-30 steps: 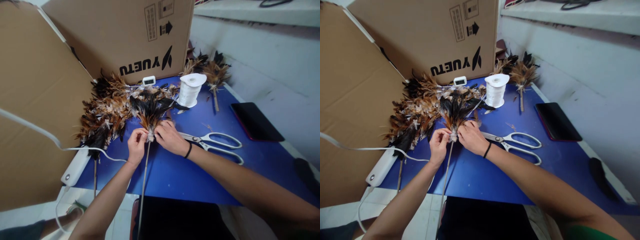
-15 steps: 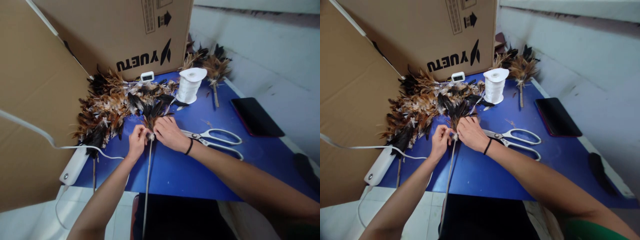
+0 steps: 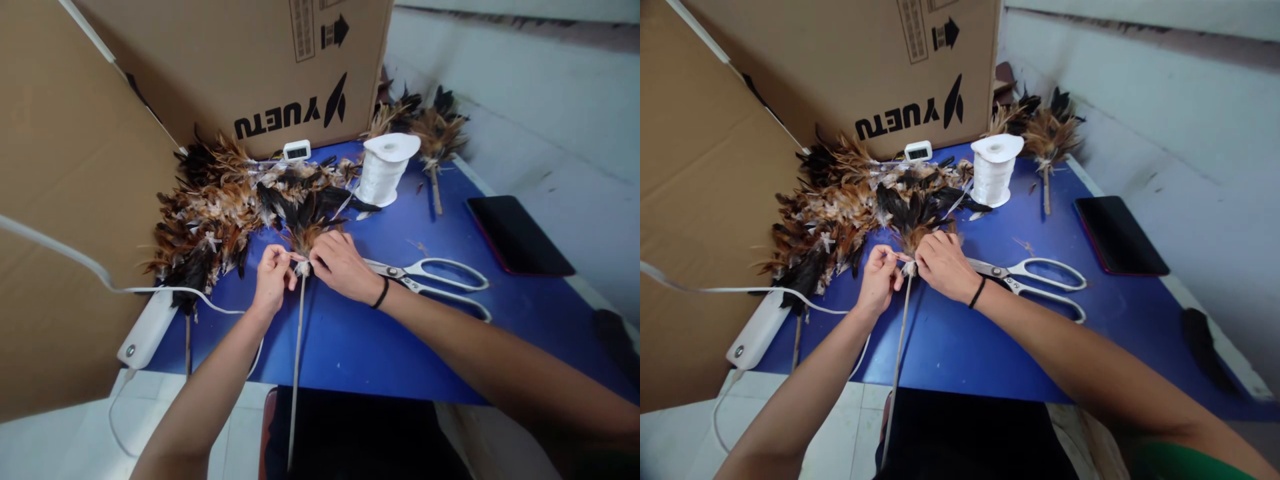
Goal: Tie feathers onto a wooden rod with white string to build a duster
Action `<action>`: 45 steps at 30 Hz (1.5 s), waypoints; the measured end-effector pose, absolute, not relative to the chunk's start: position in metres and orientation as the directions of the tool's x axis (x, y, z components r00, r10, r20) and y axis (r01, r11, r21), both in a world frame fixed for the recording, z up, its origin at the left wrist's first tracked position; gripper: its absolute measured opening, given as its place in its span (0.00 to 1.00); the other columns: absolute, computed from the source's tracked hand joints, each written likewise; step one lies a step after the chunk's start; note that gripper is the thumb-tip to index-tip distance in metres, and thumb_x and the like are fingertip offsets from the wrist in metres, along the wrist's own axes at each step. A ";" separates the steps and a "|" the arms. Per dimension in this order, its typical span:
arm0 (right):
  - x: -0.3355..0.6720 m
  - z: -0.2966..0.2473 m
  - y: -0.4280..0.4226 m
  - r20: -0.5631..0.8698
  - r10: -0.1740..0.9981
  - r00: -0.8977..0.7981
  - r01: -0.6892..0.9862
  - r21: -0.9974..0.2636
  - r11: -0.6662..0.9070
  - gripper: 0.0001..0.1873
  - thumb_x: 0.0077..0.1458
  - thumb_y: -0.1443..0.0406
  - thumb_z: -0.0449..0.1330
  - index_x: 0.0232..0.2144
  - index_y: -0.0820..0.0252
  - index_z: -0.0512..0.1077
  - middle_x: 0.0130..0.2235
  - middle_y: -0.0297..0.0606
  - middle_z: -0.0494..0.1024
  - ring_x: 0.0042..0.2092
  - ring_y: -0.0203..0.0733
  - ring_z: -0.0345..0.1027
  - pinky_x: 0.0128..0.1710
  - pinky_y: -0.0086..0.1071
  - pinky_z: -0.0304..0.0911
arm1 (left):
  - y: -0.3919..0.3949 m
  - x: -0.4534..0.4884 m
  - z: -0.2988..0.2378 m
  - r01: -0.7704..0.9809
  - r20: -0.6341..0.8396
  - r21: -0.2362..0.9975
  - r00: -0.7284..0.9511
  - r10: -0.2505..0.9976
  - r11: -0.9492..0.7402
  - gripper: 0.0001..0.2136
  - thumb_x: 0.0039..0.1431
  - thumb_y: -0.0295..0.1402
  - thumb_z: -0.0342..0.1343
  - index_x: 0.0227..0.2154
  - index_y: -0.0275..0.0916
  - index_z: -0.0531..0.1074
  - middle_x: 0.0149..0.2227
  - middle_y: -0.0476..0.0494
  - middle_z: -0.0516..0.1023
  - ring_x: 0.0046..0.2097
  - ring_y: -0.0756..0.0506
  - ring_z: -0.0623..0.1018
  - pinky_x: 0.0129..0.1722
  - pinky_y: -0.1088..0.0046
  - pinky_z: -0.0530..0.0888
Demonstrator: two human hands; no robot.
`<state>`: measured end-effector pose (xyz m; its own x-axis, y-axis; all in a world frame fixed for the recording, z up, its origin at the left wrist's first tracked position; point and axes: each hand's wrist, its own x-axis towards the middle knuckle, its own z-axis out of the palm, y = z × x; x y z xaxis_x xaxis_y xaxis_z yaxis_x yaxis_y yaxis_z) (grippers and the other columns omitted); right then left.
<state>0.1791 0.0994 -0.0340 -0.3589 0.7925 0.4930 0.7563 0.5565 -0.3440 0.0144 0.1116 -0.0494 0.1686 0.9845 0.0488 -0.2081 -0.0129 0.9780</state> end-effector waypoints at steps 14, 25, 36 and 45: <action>0.176 -0.044 0.098 0.521 0.752 -0.404 0.755 -0.274 0.596 0.11 0.61 0.66 0.46 0.31 0.62 0.66 0.34 0.41 0.71 0.38 0.42 0.59 0.44 0.38 0.49 | 0.104 0.014 -0.049 0.357 0.190 0.905 0.142 0.971 -0.230 0.10 0.61 0.41 0.45 0.29 0.41 0.58 0.23 0.55 0.72 0.14 0.57 0.62 0.14 0.81 0.59; 0.176 -0.046 0.101 0.377 0.838 -0.394 0.696 -0.474 0.540 0.10 0.61 0.67 0.45 0.32 0.61 0.64 0.30 0.38 0.73 0.35 0.40 0.64 0.42 0.35 0.49 | 0.110 0.015 -0.040 0.435 0.215 0.855 0.201 0.956 -0.284 0.08 0.60 0.37 0.46 0.29 0.40 0.61 0.24 0.54 0.75 0.16 0.57 0.67 0.20 0.81 0.64; 0.178 -0.041 0.103 0.267 0.880 -0.393 0.718 -0.510 0.475 0.08 0.60 0.68 0.47 0.31 0.62 0.65 0.31 0.38 0.74 0.35 0.40 0.65 0.42 0.36 0.49 | 0.117 0.008 -0.050 0.323 0.138 0.912 0.338 0.931 -0.253 0.06 0.51 0.33 0.57 0.27 0.38 0.67 0.22 0.53 0.71 0.20 0.55 0.71 0.22 0.79 0.67; 0.179 -0.043 0.103 0.259 0.877 -0.405 0.718 -0.503 0.480 0.07 0.59 0.69 0.48 0.32 0.62 0.65 0.30 0.37 0.74 0.35 0.40 0.66 0.44 0.35 0.50 | 0.117 0.013 -0.042 0.416 0.090 0.876 0.354 0.931 -0.243 0.03 0.48 0.30 0.57 0.24 0.38 0.67 0.20 0.54 0.70 0.18 0.54 0.72 0.19 0.81 0.65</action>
